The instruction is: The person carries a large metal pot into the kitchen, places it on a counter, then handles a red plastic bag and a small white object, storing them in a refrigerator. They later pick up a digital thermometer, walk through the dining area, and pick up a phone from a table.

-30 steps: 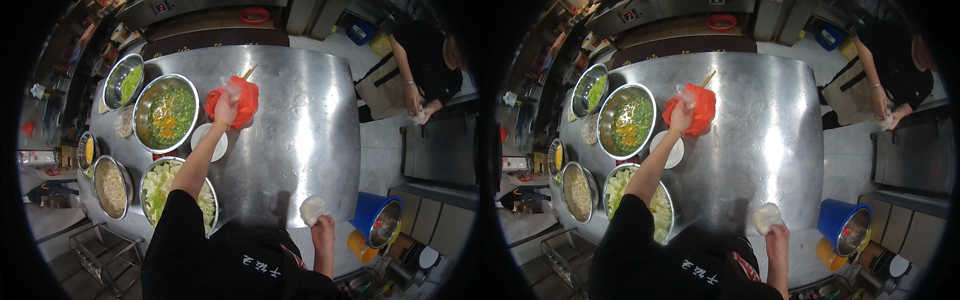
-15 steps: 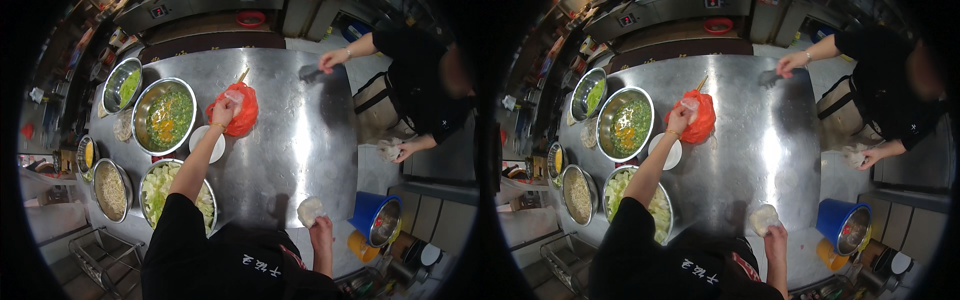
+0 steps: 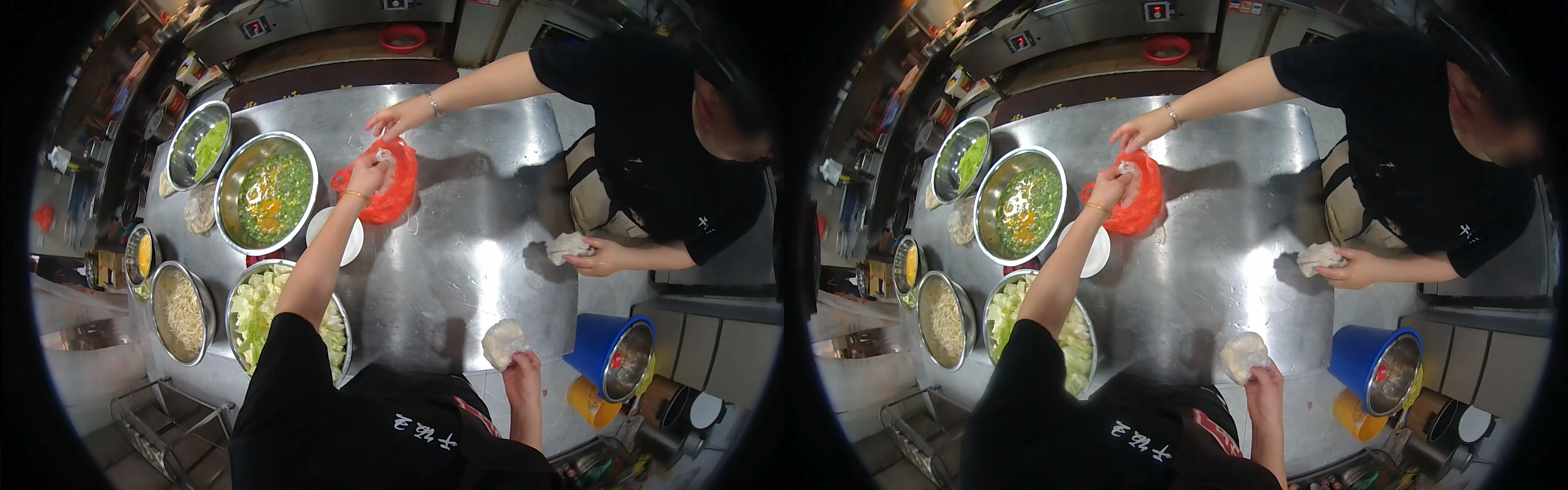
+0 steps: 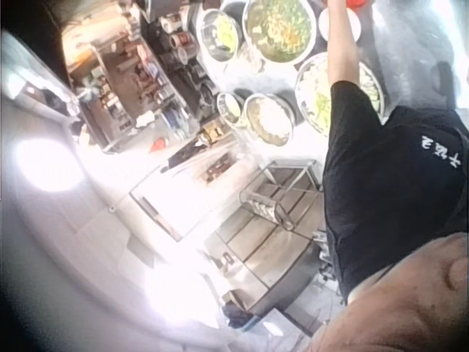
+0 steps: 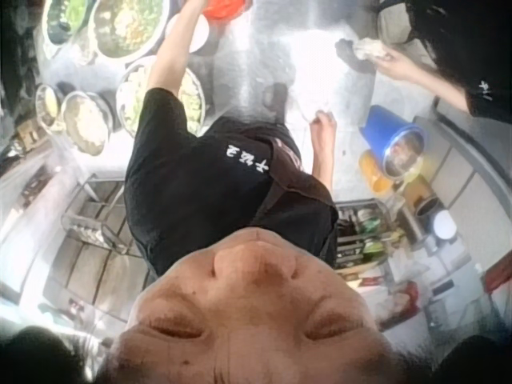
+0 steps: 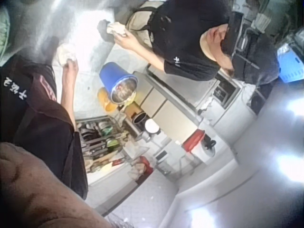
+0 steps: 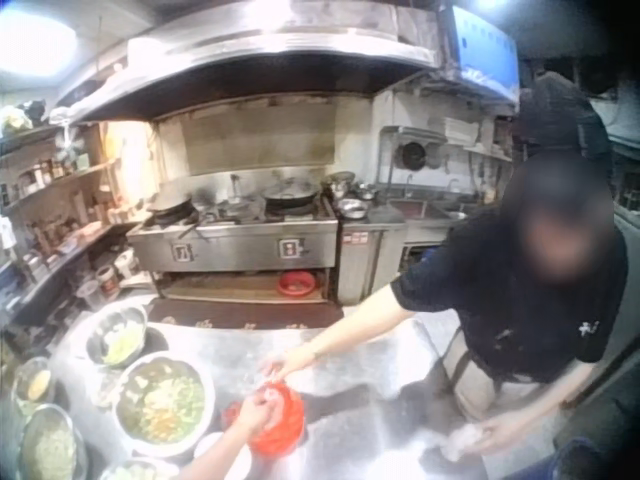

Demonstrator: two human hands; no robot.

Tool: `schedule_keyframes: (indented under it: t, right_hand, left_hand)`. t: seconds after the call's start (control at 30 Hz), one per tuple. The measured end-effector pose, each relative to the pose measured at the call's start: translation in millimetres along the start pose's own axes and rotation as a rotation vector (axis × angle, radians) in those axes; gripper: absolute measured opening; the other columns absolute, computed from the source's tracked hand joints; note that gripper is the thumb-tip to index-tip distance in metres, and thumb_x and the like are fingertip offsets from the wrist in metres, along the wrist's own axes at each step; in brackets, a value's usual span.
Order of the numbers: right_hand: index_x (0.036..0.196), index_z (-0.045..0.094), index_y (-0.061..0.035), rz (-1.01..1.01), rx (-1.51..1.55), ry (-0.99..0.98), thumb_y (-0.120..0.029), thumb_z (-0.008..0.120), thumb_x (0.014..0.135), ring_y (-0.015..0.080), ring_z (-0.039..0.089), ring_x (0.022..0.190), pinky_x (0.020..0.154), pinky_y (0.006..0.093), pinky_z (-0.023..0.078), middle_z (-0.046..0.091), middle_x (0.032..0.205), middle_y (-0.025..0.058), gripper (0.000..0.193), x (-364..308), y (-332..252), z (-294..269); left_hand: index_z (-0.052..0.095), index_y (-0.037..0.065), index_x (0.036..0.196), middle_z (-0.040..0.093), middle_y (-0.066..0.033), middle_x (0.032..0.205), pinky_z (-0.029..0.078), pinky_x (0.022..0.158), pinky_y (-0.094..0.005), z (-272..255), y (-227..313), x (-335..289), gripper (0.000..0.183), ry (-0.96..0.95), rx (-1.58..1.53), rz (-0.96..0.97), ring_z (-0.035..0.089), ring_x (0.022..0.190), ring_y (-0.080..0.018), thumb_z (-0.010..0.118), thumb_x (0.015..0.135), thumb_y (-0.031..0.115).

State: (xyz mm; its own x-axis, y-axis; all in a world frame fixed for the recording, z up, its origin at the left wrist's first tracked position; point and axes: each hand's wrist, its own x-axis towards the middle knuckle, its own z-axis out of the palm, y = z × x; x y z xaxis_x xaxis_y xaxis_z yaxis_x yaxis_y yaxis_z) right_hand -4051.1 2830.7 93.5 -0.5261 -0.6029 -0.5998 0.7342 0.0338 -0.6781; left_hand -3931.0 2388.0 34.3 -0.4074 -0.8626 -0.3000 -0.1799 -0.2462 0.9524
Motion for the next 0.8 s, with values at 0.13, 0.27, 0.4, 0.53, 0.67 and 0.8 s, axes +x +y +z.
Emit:
schedule_keyframes:
  t: [0.13, 0.27, 0.4, 0.53, 0.67, 0.8]
  right_hand:
    - [0.111, 0.048, 0.0071, 0.025, -0.022, 0.030, -0.002, 0.049, 0.078, 0.0218, 0.054, 0.099, 0.089, 0.0353, 0.042, 0.055, 0.106, 0.0131, 0.033, -4.2, 3.0, -7.6]
    - [0.112, 0.047, 0.0072, 0.032, -0.022, 0.007, -0.002, 0.049, 0.079, 0.0222, 0.054, 0.099, 0.089, 0.0356, 0.042, 0.055, 0.107, 0.0133, 0.035, -7.0, 5.9, -14.7]
    - [0.112, 0.048, 0.0072, 0.035, -0.019, -0.030, -0.002, 0.048, 0.079, 0.0213, 0.054, 0.099, 0.088, 0.0347, 0.042, 0.055, 0.106, 0.0129, 0.034, -13.5, 1.2, -20.7]
    - [0.111, 0.048, 0.0071, 0.020, -0.025, -0.059, -0.001, 0.047, 0.079, 0.0195, 0.055, 0.098, 0.087, 0.0324, 0.042, 0.057, 0.105, 0.0120, 0.033, -21.1, -5.4, -30.2]
    - [0.112, 0.049, 0.0056, 0.038, -0.022, -0.069, 0.000, 0.047, 0.079, 0.0181, 0.055, 0.097, 0.086, 0.0308, 0.042, 0.058, 0.104, 0.0109, 0.033, -25.6, -4.5, -45.0]
    - [0.112, 0.051, 0.0030, 0.017, -0.231, -0.176, 0.000, 0.050, 0.077, 0.0178, 0.053, 0.099, 0.086, 0.0301, 0.041, 0.056, 0.109, 0.0082, 0.035, -32.5, -5.3, -57.2]
  left_hand:
    - [0.061, 0.001, 0.087, 0.057, 0.0008, 0.068, 0.038, 0.047, -0.0210, 2.7, 15.8, -41.1, 0.012, -0.113, -0.085, 0.121, 0.050, 0.054, -0.0060, 0.053, 0.082, 0.007]
    - [0.061, 0.002, 0.088, 0.059, -0.0009, 0.070, 0.040, 0.048, -0.0210, 11.4, 35.1, -98.2, 0.013, -0.210, -0.180, 0.100, 0.052, 0.056, -0.0071, 0.051, 0.082, 0.005]
    - [0.060, 0.002, 0.095, 0.060, 0.0013, 0.078, 0.038, 0.052, -0.0191, 32.1, 42.4, -165.6, 0.014, -0.294, -0.361, 0.034, 0.052, 0.063, -0.0047, 0.052, 0.083, 0.007]
    - [0.059, 0.002, 0.098, 0.061, -0.0010, 0.085, 0.045, 0.062, -0.0192, 64.9, 33.3, -224.2, 0.017, -0.361, -0.368, -0.053, 0.057, 0.072, -0.0061, 0.051, 0.084, 0.005]
    - [0.059, 0.001, 0.096, 0.059, 0.0002, 0.082, 0.045, 0.061, -0.0198, 92.8, 9.8, -276.7, 0.015, -0.452, -0.304, -0.118, 0.054, 0.071, -0.0050, 0.053, 0.082, 0.002]
    - [0.060, 0.000, 0.092, 0.054, 0.0034, 0.071, 0.039, 0.055, -0.0187, 109.1, -12.0, -309.7, 0.013, -0.627, -0.132, -0.037, 0.046, 0.063, -0.0012, 0.055, 0.081, 0.002]
